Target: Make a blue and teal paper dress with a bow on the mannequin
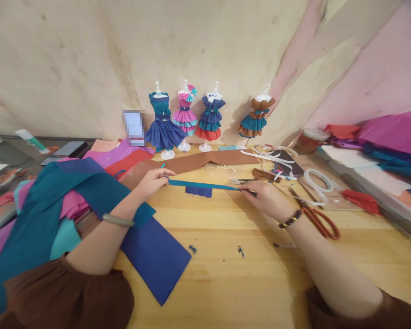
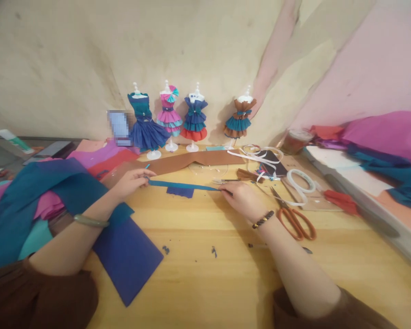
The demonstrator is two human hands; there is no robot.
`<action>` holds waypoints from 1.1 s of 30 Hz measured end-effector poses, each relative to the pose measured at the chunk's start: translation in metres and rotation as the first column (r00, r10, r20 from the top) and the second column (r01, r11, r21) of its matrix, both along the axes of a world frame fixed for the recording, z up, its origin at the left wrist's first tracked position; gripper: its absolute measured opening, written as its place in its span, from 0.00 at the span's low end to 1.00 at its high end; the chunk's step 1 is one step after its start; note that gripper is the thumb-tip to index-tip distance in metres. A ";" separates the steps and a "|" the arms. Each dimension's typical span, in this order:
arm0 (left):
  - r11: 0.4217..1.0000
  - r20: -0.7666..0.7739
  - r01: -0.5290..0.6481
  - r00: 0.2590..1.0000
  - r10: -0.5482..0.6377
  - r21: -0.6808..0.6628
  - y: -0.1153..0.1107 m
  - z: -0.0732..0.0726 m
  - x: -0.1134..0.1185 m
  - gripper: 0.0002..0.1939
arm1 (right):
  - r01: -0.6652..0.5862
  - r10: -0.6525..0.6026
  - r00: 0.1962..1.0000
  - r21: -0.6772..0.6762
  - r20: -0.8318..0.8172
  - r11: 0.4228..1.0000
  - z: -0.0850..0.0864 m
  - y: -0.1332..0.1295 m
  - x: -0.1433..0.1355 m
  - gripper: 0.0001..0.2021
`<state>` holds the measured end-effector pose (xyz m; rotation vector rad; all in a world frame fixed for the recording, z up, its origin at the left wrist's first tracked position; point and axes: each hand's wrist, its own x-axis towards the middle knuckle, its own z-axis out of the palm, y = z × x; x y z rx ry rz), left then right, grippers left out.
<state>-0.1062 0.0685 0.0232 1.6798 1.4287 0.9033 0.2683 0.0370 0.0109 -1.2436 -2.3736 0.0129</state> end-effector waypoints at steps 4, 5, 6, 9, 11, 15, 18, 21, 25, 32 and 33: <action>1.000 0.116 -0.012 0.993 0.014 -0.020 0.000 -0.001 -0.002 0.20 | 0.008 -0.007 1.000 0.027 -0.025 1.000 0.000 0.000 -0.001 0.12; 1.000 0.156 -0.015 0.988 0.018 -0.024 0.000 -0.002 -0.003 0.21 | 0.007 -0.006 1.000 0.036 -0.027 0.999 0.000 0.000 -0.002 0.12; 0.999 0.200 -0.018 0.980 0.023 -0.029 0.000 -0.002 -0.003 0.21 | 0.005 -0.004 1.000 0.045 -0.026 0.999 0.000 -0.001 -0.002 0.11; 0.999 0.305 -0.039 0.951 0.049 -0.038 0.000 -0.002 -0.003 0.21 | 0.000 0.000 1.000 0.055 -0.005 0.998 0.000 -0.002 -0.005 0.11; 0.998 0.335 -0.053 0.940 0.062 -0.037 0.001 -0.003 -0.002 0.20 | -0.008 0.007 1.000 0.046 0.010 0.999 -0.001 -0.002 -0.007 0.11; 0.996 0.379 -0.088 0.921 0.088 -0.017 0.002 -0.005 -0.003 0.17 | -0.006 0.006 1.000 0.046 -0.013 0.999 -0.008 -0.002 -0.009 0.11; 0.991 0.443 -0.135 0.888 0.121 -0.001 0.004 -0.006 -0.004 0.16 | -0.002 0.005 0.999 0.061 -0.039 0.998 -0.010 -0.003 -0.012 0.11; 0.983 0.538 -0.181 0.829 0.155 -0.005 0.005 -0.005 -0.003 0.14 | -0.012 0.016 0.999 0.078 -0.048 0.997 -0.006 -0.007 -0.018 0.11; 0.978 0.658 -0.207 0.731 0.180 -0.036 0.006 0.002 0.002 0.13 | 0.013 -0.004 0.996 0.110 -0.085 0.994 0.002 -0.013 -0.026 0.10; 0.900 0.819 -0.263 0.383 0.428 -0.347 -0.006 0.026 0.023 0.04 | 0.080 -0.053 0.987 0.178 -0.150 0.981 0.004 -0.026 -0.048 0.09; 0.895 0.795 -0.259 0.415 0.443 -0.363 -0.012 0.029 0.030 0.04 | 0.094 -0.070 0.987 0.162 -0.145 0.982 0.003 -0.029 -0.053 0.09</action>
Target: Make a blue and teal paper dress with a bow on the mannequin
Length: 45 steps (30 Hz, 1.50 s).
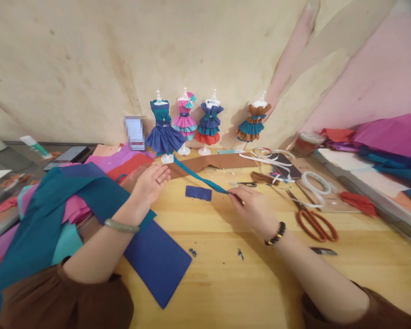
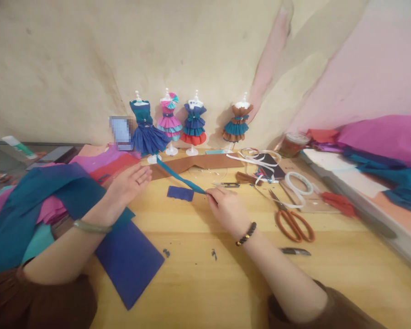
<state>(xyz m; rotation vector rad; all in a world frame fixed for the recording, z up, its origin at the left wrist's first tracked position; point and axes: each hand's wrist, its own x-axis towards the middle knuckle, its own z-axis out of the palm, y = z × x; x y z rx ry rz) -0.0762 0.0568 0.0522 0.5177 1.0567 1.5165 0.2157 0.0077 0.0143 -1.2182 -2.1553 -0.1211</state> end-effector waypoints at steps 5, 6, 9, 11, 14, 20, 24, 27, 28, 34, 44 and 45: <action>0.846 -0.221 0.506 0.817 -0.532 -0.167 -0.040 -0.001 0.047 0.13 | 0.045 -0.044 0.997 -0.018 0.059 0.999 0.002 -0.019 -0.021 0.08; 0.744 -0.183 0.626 0.723 -0.666 -0.234 -0.049 -0.004 0.056 0.16 | 0.042 -0.043 0.995 0.012 0.086 0.999 0.003 -0.022 -0.024 0.08; 0.621 -0.038 0.722 0.642 -0.766 -0.306 -0.067 -0.013 0.077 0.18 | 0.011 -0.028 0.980 0.086 0.198 0.996 0.007 -0.033 -0.034 0.08; 0.625 0.025 0.719 0.662 -0.749 -0.302 -0.072 -0.016 0.084 0.15 | -0.031 -0.001 0.966 0.118 0.260 0.993 0.008 -0.038 -0.038 0.07; 0.704 0.047 0.651 0.743 -0.668 -0.282 -0.071 -0.016 0.085 0.11 | -0.106 0.048 0.953 0.183 0.300 0.977 0.009 -0.043 -0.043 0.08; 0.777 0.092 0.594 0.803 -0.589 -0.208 -0.059 -0.017 0.077 0.14 | -0.200 0.134 0.961 0.273 0.241 0.941 0.006 -0.043 -0.042 0.09; 0.783 0.184 0.591 0.806 -0.563 -0.194 -0.052 -0.019 0.072 0.18 | -0.260 0.202 0.957 0.309 0.207 0.915 0.003 -0.042 -0.038 0.09; 0.763 0.195 0.608 0.793 -0.577 -0.217 -0.053 -0.017 0.072 0.18 | -0.278 0.216 0.952 0.315 0.216 0.907 0.002 -0.043 -0.037 0.10; 0.750 0.186 0.622 0.783 -0.593 -0.227 -0.054 -0.016 0.072 0.17 | -0.275 0.212 0.952 0.316 0.219 0.908 0.003 -0.043 -0.038 0.10; 0.738 0.046 0.655 0.752 -0.658 -0.162 -0.057 -0.019 0.072 0.01 | -0.278 0.212 0.951 0.324 0.224 0.904 0.006 -0.044 -0.037 0.09; 0.786 -0.012 0.607 0.790 -0.612 -0.117 -0.057 -0.016 0.073 0.04 | -0.299 0.264 0.954 0.348 0.146 0.889 0.003 -0.042 -0.035 0.10; 0.787 -0.012 0.603 0.793 -0.609 -0.125 -0.058 -0.015 0.074 0.04 | -0.281 0.246 0.959 0.354 0.139 0.892 0.002 -0.041 -0.035 0.10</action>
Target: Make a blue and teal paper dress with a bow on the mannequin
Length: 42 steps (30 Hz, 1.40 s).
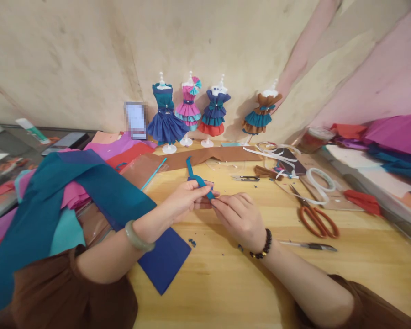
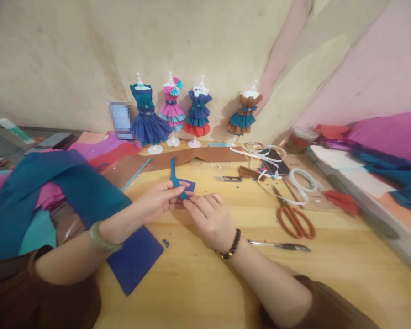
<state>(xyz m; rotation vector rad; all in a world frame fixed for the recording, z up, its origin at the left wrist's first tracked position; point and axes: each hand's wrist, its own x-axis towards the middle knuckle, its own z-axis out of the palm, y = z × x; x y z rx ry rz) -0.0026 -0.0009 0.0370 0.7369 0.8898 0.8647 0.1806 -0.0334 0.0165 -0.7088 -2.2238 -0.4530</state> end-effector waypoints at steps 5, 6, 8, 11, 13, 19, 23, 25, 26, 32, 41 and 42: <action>1.000 0.002 0.000 1.000 0.000 -0.001 -0.001 0.001 0.001 0.04 | 0.028 -0.028 0.999 -0.006 -0.017 1.000 -0.002 0.003 0.001 0.09; 1.000 -0.009 0.011 1.000 -0.011 0.002 -0.001 0.000 0.000 0.04 | 0.028 -0.028 0.999 -0.010 -0.027 1.000 -0.003 0.003 0.002 0.09; 0.998 -0.038 0.053 0.998 -0.052 0.016 0.000 -0.001 -0.002 0.07 | 0.039 -0.040 0.998 -0.021 -0.049 0.999 -0.003 0.005 0.004 0.08; 0.993 -0.052 0.100 0.994 -0.098 0.054 0.003 -0.004 -0.005 0.09 | 0.049 -0.051 0.997 -0.031 -0.066 0.998 -0.003 0.008 0.007 0.08; 0.992 -0.025 0.108 0.994 -0.107 0.063 0.005 -0.007 -0.007 0.10 | 0.034 -0.036 0.997 -0.028 -0.069 0.999 -0.004 0.009 0.008 0.09; 0.991 0.011 0.123 0.992 -0.124 0.051 0.005 -0.014 -0.007 0.10 | -0.031 0.031 0.996 -0.008 -0.079 0.999 -0.006 0.010 0.007 0.09; 0.993 -0.005 0.113 0.994 -0.113 0.044 0.004 -0.017 -0.005 0.10 | -0.019 0.018 0.997 -0.008 -0.081 1.000 -0.006 0.011 0.006 0.11; 0.994 -0.026 0.104 0.994 -0.103 0.032 0.004 -0.018 -0.005 0.10 | -0.014 0.013 0.998 -0.009 -0.068 1.000 -0.006 0.012 0.006 0.11; 0.994 -0.030 0.101 0.994 -0.101 0.027 0.003 -0.019 -0.005 0.10 | -0.017 0.017 0.998 -0.005 -0.066 1.000 -0.006 0.012 0.007 0.11; 0.996 0.055 0.068 0.996 -0.065 -0.053 0.001 -0.012 0.000 0.02 | -0.102 0.103 0.991 0.016 -0.084 0.995 -0.005 0.009 0.006 0.10; 0.973 0.043 -0.087 0.994 0.098 -0.213 0.010 -0.004 -0.003 0.09 | -0.455 0.450 0.889 -0.059 -0.084 0.889 -0.001 -0.009 -0.007 0.08; 0.969 0.056 -0.102 0.992 0.117 -0.223 0.012 -0.005 -0.004 0.10 | -0.477 0.470 0.877 -0.069 -0.099 0.876 -0.001 -0.011 -0.009 0.08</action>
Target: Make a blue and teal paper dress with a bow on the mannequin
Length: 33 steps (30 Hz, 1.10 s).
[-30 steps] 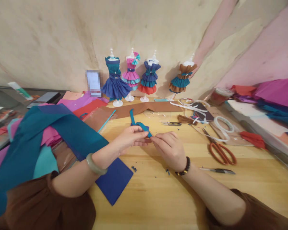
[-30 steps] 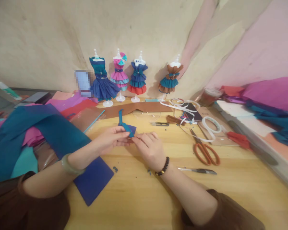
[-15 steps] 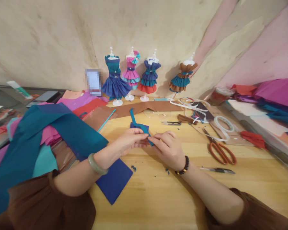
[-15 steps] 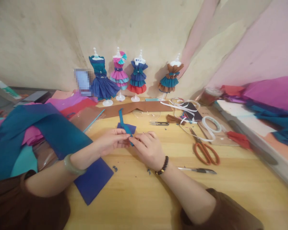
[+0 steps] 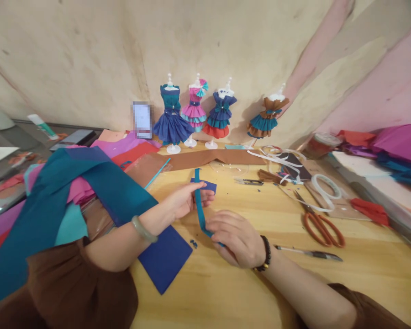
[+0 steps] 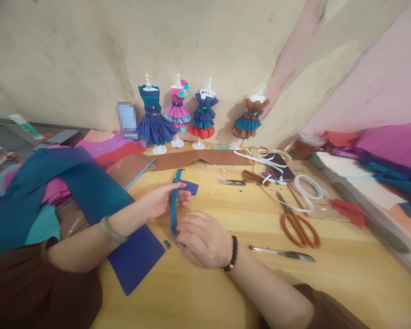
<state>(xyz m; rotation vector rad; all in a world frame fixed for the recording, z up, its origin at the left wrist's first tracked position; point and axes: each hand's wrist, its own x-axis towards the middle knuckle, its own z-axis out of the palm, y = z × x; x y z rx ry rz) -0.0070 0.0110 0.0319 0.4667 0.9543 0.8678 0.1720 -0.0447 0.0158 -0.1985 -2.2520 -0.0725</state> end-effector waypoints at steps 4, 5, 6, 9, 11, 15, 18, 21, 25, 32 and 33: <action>0.998 0.058 -0.061 0.997 0.059 0.019 0.006 -0.005 -0.006 0.10 | -0.084 0.085 0.996 -0.042 0.013 0.996 0.003 -0.007 -0.007 0.09; 0.997 0.067 -0.072 0.995 0.069 0.038 0.007 -0.005 -0.006 0.10 | -0.097 0.098 0.995 -0.051 0.029 0.994 0.003 -0.008 -0.007 0.08; 0.995 0.069 -0.083 0.994 0.079 0.059 0.007 -0.005 -0.007 0.09 | -0.103 0.106 0.994 -0.067 0.042 0.992 0.003 -0.009 -0.007 0.07; 0.988 0.044 -0.098 0.995 0.093 0.123 0.002 -0.003 -0.004 0.09 | -0.083 0.080 0.997 -0.208 -0.021 0.975 -0.001 -0.006 -0.003 0.09; 0.983 0.024 -0.064 0.998 0.061 0.175 -0.004 0.001 0.001 0.09 | -0.008 -0.061 0.986 -0.403 -0.158 0.915 -0.004 -0.001 0.001 0.12; 0.953 0.054 0.140 0.986 -0.160 0.268 -0.019 0.009 0.009 0.05 | -0.040 -0.469 0.791 -0.798 -0.393 0.601 -0.008 0.019 0.008 0.11; 0.925 0.071 0.257 0.955 -0.287 0.280 -0.028 0.011 0.012 0.06 | -0.212 -0.547 0.730 -0.897 -0.409 0.388 -0.009 0.032 0.009 0.16; 0.929 0.074 0.257 0.956 -0.285 0.265 -0.029 0.012 0.013 0.06 | -0.262 -0.560 0.733 -0.920 -0.387 0.293 -0.008 0.035 0.008 0.17; 0.973 0.115 0.042 0.991 -0.069 0.226 -0.016 0.011 0.008 0.10 | -0.271 -0.510 0.781 -0.931 -0.361 0.244 -0.009 0.028 0.002 0.17; 0.877 0.241 -0.447 0.883 0.402 0.175 0.008 0.019 -0.010 0.10 | -0.217 -0.259 0.941 -0.976 -0.218 0.033 -0.022 0.018 -0.009 0.27; 0.866 0.255 -0.467 0.872 0.417 0.177 0.009 0.021 -0.012 0.10 | -0.186 -0.241 0.952 -0.982 -0.190 0.039 -0.023 0.017 -0.010 0.28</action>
